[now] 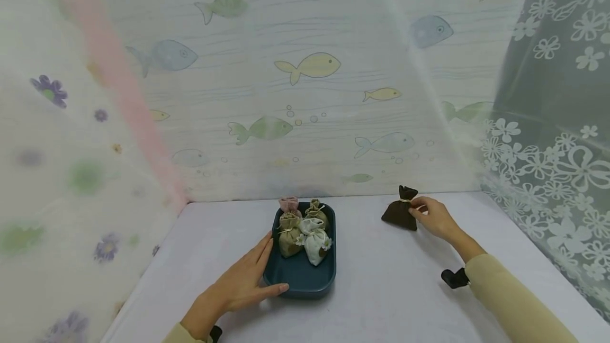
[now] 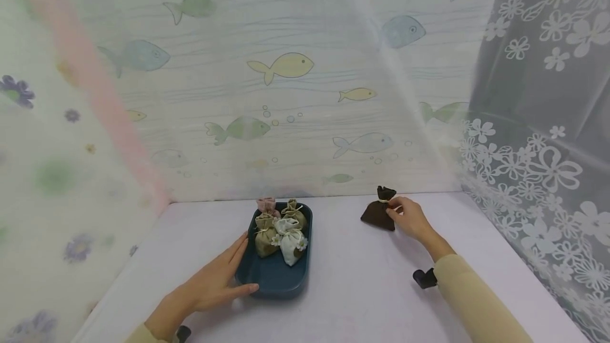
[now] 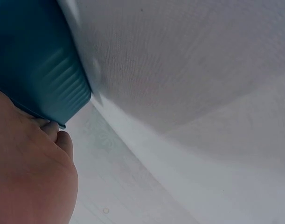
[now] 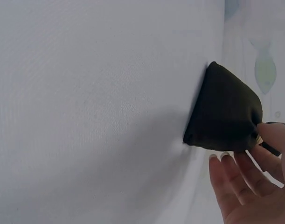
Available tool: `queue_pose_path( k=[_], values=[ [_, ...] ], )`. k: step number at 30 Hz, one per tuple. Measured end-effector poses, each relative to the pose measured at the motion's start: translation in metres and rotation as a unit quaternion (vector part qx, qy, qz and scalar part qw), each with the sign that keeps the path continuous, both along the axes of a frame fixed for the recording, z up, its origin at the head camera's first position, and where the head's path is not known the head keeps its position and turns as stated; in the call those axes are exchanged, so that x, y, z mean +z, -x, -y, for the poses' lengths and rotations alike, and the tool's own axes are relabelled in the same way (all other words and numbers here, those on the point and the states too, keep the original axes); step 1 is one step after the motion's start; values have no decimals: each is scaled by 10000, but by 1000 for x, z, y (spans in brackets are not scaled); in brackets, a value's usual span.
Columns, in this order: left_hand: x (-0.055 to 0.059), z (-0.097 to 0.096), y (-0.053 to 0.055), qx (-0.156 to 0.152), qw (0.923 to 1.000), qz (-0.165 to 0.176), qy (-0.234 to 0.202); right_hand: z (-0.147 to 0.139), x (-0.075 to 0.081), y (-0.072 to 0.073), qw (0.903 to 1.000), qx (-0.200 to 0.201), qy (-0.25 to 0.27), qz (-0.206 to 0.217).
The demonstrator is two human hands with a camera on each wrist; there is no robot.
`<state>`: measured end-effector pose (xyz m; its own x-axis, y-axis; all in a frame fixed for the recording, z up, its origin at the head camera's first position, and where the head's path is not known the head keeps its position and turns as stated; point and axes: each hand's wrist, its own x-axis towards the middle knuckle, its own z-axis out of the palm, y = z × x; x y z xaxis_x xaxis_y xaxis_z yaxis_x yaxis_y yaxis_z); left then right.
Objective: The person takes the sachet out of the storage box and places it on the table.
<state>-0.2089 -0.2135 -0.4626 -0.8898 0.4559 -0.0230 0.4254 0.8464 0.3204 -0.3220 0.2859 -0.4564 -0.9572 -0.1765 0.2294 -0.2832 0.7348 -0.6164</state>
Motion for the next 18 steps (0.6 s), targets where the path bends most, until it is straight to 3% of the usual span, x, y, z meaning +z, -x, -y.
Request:
queue_pose_path(
  k=[10,18],
  values=[
    [-1,2,-1,-4,10000,-16,28,-2,1,-8,9997,121,-39,-202],
    [0,1,0,12,10000,-18,37,3,14,-23,9995,261,-26,-165]
  ],
)
